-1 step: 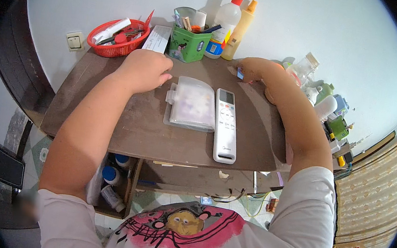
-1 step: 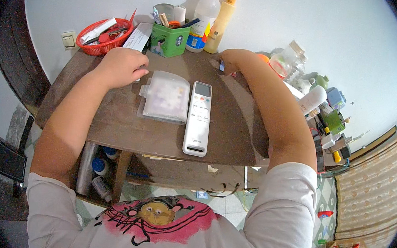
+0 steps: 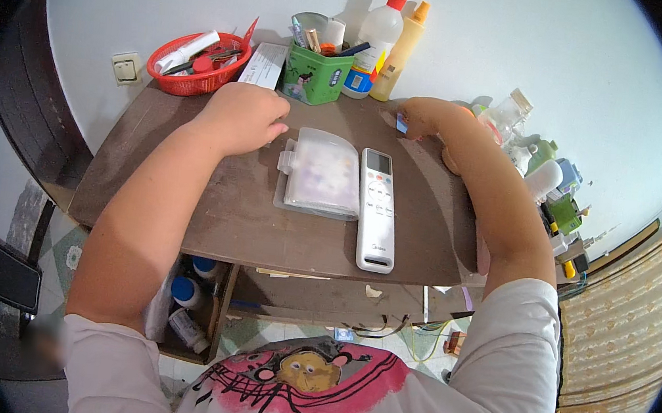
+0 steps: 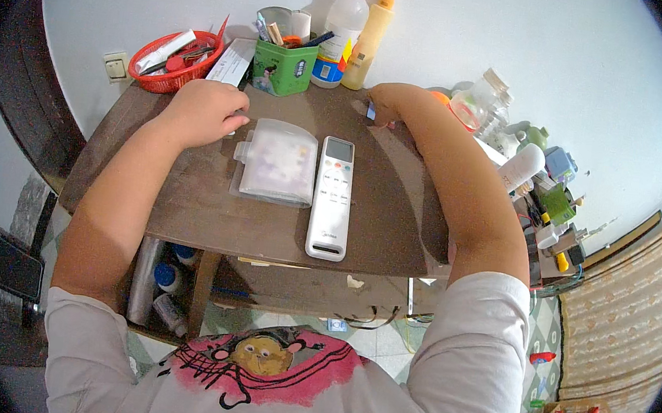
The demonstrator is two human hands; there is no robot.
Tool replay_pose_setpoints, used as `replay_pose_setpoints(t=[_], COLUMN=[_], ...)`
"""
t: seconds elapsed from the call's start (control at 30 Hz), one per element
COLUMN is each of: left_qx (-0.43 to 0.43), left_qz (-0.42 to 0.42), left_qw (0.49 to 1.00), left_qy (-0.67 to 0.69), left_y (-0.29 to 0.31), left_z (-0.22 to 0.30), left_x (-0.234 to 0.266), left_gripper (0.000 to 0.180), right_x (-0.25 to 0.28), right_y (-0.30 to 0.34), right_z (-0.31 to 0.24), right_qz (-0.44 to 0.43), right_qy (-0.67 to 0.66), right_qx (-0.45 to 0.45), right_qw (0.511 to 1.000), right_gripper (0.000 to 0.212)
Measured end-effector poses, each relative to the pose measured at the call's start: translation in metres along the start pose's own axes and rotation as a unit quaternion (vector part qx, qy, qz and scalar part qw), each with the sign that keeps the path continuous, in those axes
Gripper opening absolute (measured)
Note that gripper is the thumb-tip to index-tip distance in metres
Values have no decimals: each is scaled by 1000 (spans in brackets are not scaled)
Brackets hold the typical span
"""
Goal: The person organizes a cluttered desk by sorting various items into a cardboard box and a green pencil case. They handle a remote control, a hairbrush, bottles, and a phone, placing them into containers or arranging them on the surface. The person also moves a stack of papers and a small plastic container during the process.
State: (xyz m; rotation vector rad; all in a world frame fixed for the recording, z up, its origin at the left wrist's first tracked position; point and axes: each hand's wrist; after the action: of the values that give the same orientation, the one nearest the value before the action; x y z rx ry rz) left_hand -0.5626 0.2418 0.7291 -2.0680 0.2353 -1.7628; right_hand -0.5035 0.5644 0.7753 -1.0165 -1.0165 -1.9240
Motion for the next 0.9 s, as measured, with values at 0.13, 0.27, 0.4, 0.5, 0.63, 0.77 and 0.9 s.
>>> replay_pose_setpoints(t=[0.13, 0.27, 0.4, 0.5, 0.63, 0.77, 0.9], left_qx=[10, 5, -14, -11, -10, -6, -23], left_qz=[-28, -22, -9, -10, 14, 14, 24], left_qw=[999, 1000, 1000, 999, 1000, 1000, 999], left_qy=[-15, -5, -20, -32, -6, 8, 11], left_y=[-1, -1, -1, -1, -1, -3, -5], left_z=[3, 4, 3, 7, 7, 11, 18], left_x=[4, 3, 4, 6, 5, 5, 10], left_gripper=[18, 19, 20, 19, 18, 17, 16], right_x=[-10, -19, -36, -24, -8, -12, -31], right_y=[-3, -6, -20, 3, 40, 91, 126], right_z=[-2, 1, 11, -6, -18, -26, -17], right_qz=[67, 94, 152, 216, 253, 367, 393], right_qy=[27, 16, -60, -41, -20, -75, -108], right_qx=[40, 44, -27, -23, -41, -50, -46], right_qw=[997, 995, 986, 975, 966, 926, 912], right_gripper=[36, 39, 30, 23, 22, 19, 14])
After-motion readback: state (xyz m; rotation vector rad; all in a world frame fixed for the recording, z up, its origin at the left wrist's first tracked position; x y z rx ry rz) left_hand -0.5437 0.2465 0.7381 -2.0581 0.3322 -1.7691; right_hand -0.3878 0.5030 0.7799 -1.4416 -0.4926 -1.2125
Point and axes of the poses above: each hand's wrist, its own y-axis away from the middle knuckle, its own x-axis out of the back of the hand, z = x × y, and after that the axes turned 14 degrees about -x, right-handed
